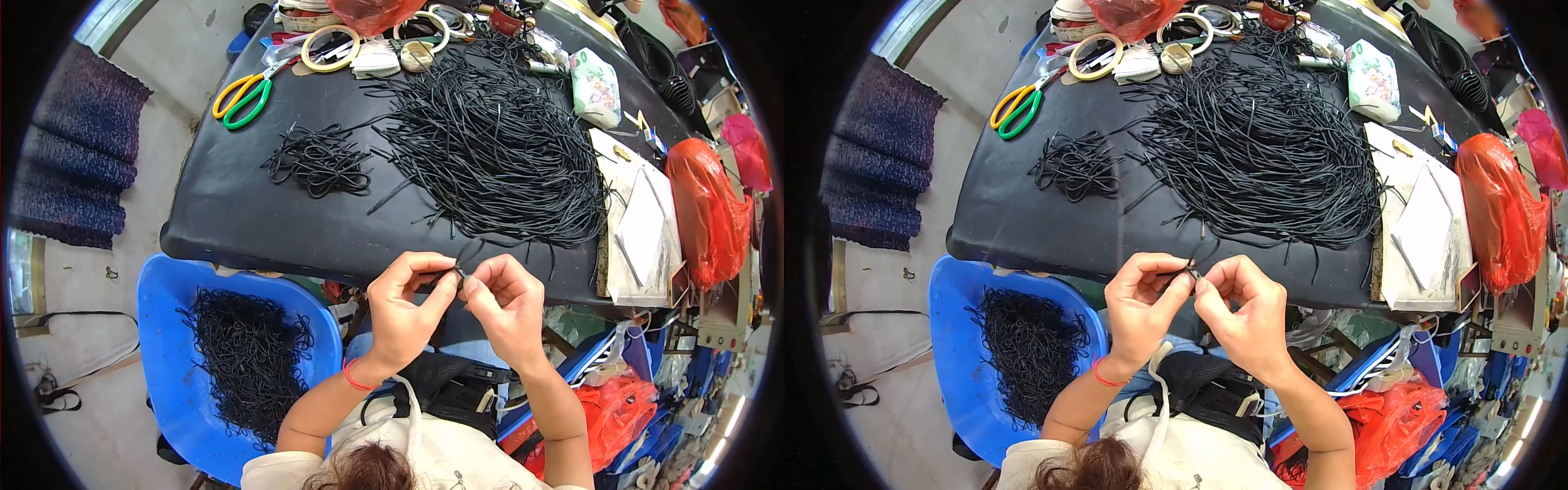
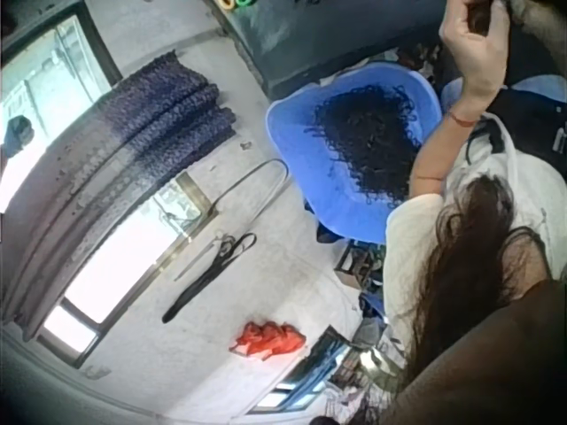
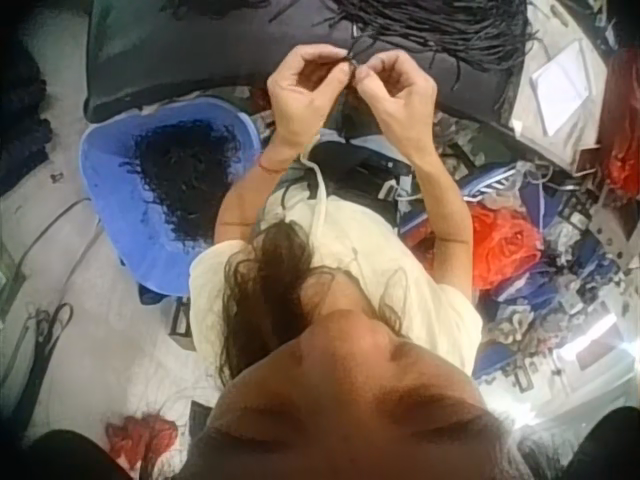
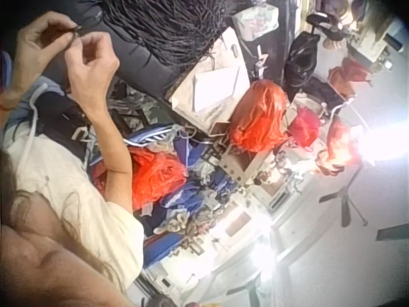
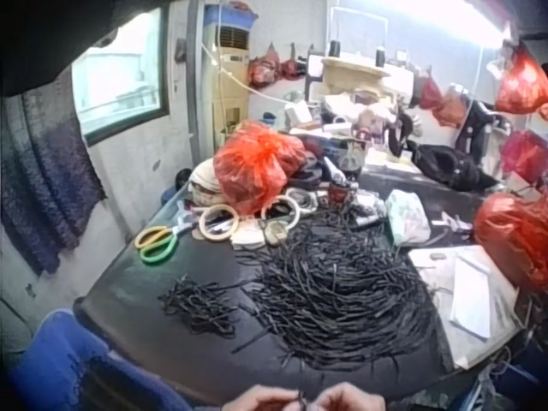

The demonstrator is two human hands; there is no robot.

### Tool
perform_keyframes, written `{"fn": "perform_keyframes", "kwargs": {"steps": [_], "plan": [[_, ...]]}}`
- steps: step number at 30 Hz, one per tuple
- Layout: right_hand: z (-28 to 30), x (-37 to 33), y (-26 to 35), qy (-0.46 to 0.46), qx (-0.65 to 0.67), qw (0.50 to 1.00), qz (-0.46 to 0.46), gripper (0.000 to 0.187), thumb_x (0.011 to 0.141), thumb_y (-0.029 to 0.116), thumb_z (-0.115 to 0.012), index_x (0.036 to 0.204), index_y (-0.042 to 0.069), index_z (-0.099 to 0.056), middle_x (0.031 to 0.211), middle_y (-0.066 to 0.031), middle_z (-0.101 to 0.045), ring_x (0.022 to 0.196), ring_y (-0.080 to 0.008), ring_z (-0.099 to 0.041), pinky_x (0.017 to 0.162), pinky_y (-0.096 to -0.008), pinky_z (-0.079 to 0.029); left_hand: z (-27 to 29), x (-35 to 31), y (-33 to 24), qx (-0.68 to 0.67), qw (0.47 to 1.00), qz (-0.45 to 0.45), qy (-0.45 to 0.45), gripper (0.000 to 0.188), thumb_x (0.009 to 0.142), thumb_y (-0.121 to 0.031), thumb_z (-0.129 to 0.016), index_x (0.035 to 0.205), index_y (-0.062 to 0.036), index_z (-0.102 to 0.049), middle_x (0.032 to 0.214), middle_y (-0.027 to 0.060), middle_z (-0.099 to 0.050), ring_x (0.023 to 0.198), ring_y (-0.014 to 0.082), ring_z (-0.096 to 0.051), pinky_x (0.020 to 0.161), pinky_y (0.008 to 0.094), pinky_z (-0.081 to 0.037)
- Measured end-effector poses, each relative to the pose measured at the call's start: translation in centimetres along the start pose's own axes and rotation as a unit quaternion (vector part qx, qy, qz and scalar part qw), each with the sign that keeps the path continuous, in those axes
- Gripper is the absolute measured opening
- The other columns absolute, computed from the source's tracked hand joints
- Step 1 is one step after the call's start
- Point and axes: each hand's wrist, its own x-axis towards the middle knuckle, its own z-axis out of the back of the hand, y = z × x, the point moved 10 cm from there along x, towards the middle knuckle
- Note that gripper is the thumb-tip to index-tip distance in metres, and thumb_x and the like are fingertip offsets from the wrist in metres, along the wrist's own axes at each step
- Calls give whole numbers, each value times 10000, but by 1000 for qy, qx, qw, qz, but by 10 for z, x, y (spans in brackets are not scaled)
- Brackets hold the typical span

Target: The person sits at a cluttered workbench and repeatedly picks up black cords from a large pile. They fold each cord in half and tie a simple knot by hand, then place the finished item into a blue bin below. The process is repetitive and involves handling the cords one at a time.

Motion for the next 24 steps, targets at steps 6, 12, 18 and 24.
{"fn": "perform_keyframes", "kwargs": {"steps": [6,12,18,24], "plan": [[3,1,-1,-24,29,999,3,248,771,123,-705,904,-12,-545,703,-1,-561,583,-31,-476,525,-173,-400,-7,0,-12,105,994,-18,25,370,753,68,-632,1088,7,-489,904,100,-617,851,118,-595,784,248,-483],[-4,10,-6,96,-12,995,28,256,794,158,-679,979,8,-585,845,-12,-548,653,-34,-457,586,-185,-396,-12,-1,-12,167,980,32,104,405,742,47,-645,1108,0,-476,894,96,-625,864,119,-598,802,253,-478],[-1,12,-17,31,169,982,-77,112,834,134,-636,836,33,-586,765,24,-577,704,-21,-487,616,-192,-404,-19,-7,-4,34,984,105,138,336,778,-15,-643,1083,6,-504,960,121,-624,870,148,-606,794,267,-480],[-2,7,-23,16,205,975,-87,131,848,152,-625,857,35,-566,761,26,-564,671,-21,-475,591,-170,-382,-16,-7,4,-26,992,99,78,192,824,-75,-635,975,18,-561,892,76,-619,806,85,-580,727,220,-477]]}}
